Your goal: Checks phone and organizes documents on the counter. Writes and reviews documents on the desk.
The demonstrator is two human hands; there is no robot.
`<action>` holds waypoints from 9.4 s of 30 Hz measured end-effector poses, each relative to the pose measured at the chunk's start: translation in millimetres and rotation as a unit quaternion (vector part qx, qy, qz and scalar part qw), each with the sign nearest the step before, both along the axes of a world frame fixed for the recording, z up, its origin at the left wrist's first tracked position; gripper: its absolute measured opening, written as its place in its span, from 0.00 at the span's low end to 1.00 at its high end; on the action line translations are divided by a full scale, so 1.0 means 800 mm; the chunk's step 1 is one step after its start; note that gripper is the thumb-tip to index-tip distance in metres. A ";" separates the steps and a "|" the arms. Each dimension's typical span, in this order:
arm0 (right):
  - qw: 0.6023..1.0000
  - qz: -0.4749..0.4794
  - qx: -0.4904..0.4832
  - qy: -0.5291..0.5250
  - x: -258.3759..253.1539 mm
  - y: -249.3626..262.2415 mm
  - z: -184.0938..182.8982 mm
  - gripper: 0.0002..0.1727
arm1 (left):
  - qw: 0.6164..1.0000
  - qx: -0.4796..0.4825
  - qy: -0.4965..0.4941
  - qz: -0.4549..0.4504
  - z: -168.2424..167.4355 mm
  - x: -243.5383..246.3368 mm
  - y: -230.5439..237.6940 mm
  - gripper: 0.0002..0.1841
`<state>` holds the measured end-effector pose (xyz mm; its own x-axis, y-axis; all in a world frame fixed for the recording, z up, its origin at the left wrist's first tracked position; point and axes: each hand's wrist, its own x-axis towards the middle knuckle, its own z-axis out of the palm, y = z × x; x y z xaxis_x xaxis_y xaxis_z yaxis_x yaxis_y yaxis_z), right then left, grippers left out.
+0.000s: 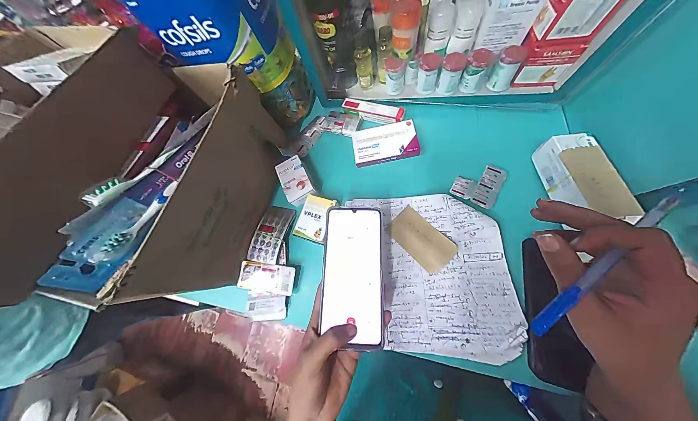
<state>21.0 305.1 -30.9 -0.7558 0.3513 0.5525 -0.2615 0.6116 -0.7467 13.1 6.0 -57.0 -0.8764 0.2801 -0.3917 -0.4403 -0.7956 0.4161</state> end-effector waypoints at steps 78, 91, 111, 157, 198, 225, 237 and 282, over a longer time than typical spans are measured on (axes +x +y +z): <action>0.958 -0.143 0.064 -0.238 0.030 -0.037 0.001 0.42 | 0.294 -0.736 0.508 -0.337 0.034 -0.334 0.174 0.42; 0.877 0.085 0.197 -0.430 -0.164 0.003 0.058 0.41 | 0.721 -0.361 0.585 -0.085 0.065 -0.214 0.023 0.56; 0.708 0.338 0.473 -0.401 -0.272 -0.032 0.020 0.39 | 0.856 0.046 0.279 -0.432 0.039 -0.150 -0.045 0.27; 0.925 0.121 0.291 -0.213 0.007 -0.087 -0.036 0.17 | 0.564 -0.443 0.435 -0.544 0.062 -0.224 -0.026 0.21; 0.999 0.010 -0.019 0.024 0.120 -0.099 -0.093 0.26 | 0.388 -0.656 0.638 -0.109 -0.080 -0.062 -0.036 0.23; 0.996 0.062 0.068 -0.015 0.122 -0.098 -0.087 0.07 | 0.415 -0.642 0.634 -0.113 -0.085 -0.065 -0.041 0.20; 1.000 0.001 0.015 0.015 0.114 -0.103 -0.091 0.07 | 0.434 -0.646 0.619 -0.100 -0.083 -0.062 -0.042 0.18; 0.998 0.024 0.046 -0.031 0.044 -0.102 -0.088 0.09 | 0.471 -0.628 0.617 -0.059 -0.084 -0.067 -0.036 0.12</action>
